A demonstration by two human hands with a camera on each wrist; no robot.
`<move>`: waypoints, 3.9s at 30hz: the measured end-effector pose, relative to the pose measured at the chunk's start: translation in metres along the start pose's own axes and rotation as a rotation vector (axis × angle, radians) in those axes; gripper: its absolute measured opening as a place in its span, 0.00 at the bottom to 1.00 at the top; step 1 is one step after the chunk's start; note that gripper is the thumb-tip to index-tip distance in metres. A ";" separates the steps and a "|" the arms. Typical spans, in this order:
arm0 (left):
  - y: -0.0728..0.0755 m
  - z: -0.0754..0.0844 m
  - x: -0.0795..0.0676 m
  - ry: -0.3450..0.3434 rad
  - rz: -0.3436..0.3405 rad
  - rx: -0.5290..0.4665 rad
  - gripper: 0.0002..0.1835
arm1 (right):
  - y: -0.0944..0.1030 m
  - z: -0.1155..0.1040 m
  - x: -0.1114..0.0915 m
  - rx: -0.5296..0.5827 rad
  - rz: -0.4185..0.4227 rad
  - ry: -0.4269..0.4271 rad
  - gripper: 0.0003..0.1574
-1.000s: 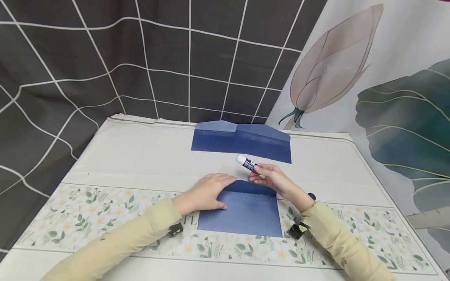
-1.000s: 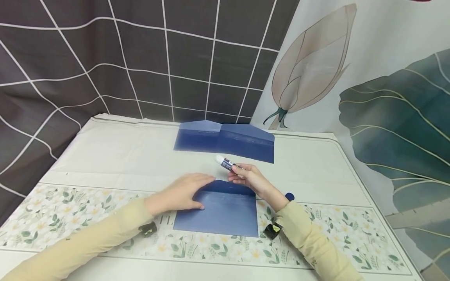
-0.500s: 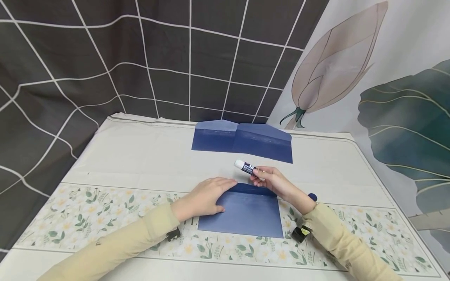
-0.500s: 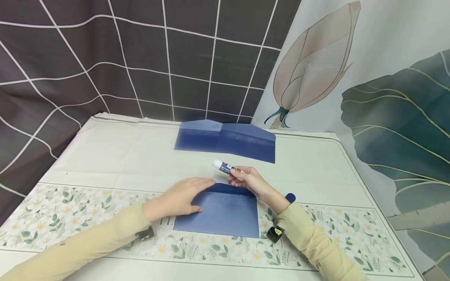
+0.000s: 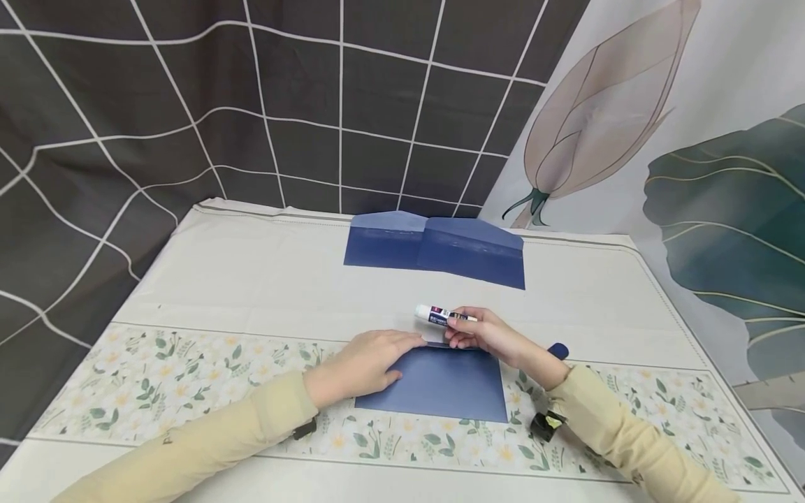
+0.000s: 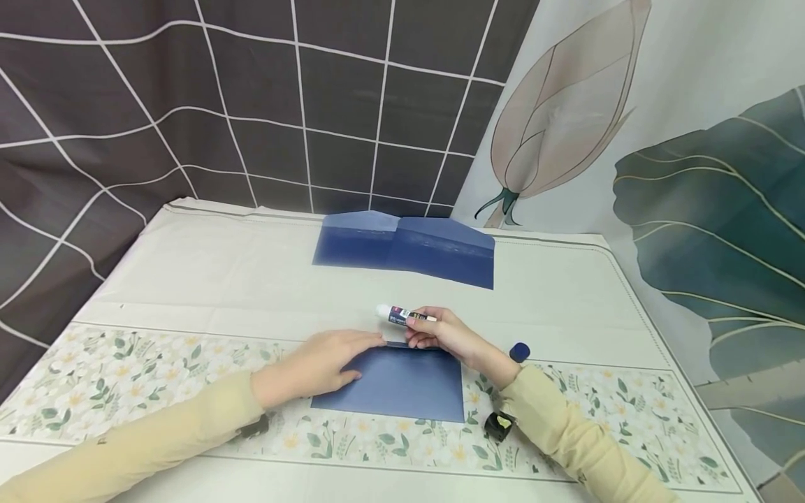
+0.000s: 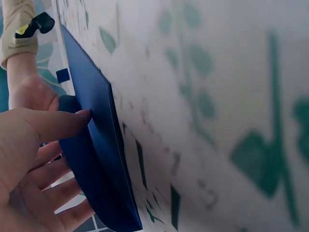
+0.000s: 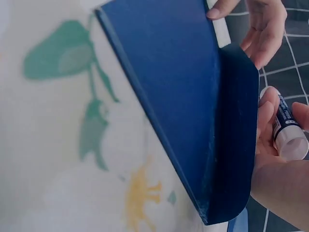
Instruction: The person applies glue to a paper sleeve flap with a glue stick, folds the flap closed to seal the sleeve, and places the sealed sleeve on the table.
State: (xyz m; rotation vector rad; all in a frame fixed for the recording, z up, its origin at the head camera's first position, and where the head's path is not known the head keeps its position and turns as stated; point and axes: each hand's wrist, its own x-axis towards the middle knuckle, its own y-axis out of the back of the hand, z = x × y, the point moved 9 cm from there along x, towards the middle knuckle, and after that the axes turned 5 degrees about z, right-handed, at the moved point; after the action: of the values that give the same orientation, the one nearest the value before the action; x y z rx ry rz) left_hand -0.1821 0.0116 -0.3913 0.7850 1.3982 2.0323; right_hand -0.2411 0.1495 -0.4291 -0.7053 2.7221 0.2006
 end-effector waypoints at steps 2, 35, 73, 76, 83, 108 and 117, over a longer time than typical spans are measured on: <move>-0.003 0.004 -0.001 -0.020 -0.021 0.031 0.31 | -0.003 0.002 0.000 0.000 -0.018 0.000 0.13; -0.038 0.014 -0.005 -0.098 -0.341 0.184 0.31 | -0.015 0.014 0.000 0.015 0.013 0.063 0.25; -0.034 -0.016 -0.036 0.081 -0.373 -0.133 0.44 | -0.018 0.022 -0.005 -0.001 0.054 0.071 0.22; -0.032 -0.020 -0.041 0.101 -0.364 -0.145 0.44 | -0.018 0.021 -0.004 0.016 0.052 0.069 0.19; -0.028 -0.025 -0.048 0.130 -0.349 -0.146 0.43 | -0.016 0.021 -0.005 0.044 0.046 0.042 0.16; -0.008 -0.028 -0.050 0.179 -0.211 -0.077 0.38 | 0.018 0.031 -0.025 -0.015 0.119 0.027 0.18; -0.036 0.000 -0.004 -0.014 -0.357 0.047 0.42 | 0.018 0.031 -0.023 -0.004 0.091 0.028 0.19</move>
State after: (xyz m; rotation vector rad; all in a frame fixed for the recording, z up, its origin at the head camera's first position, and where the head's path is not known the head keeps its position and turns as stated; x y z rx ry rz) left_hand -0.1754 0.0203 -0.4257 0.5223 1.4646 1.7224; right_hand -0.2221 0.1818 -0.4496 -0.5894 2.7835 0.2192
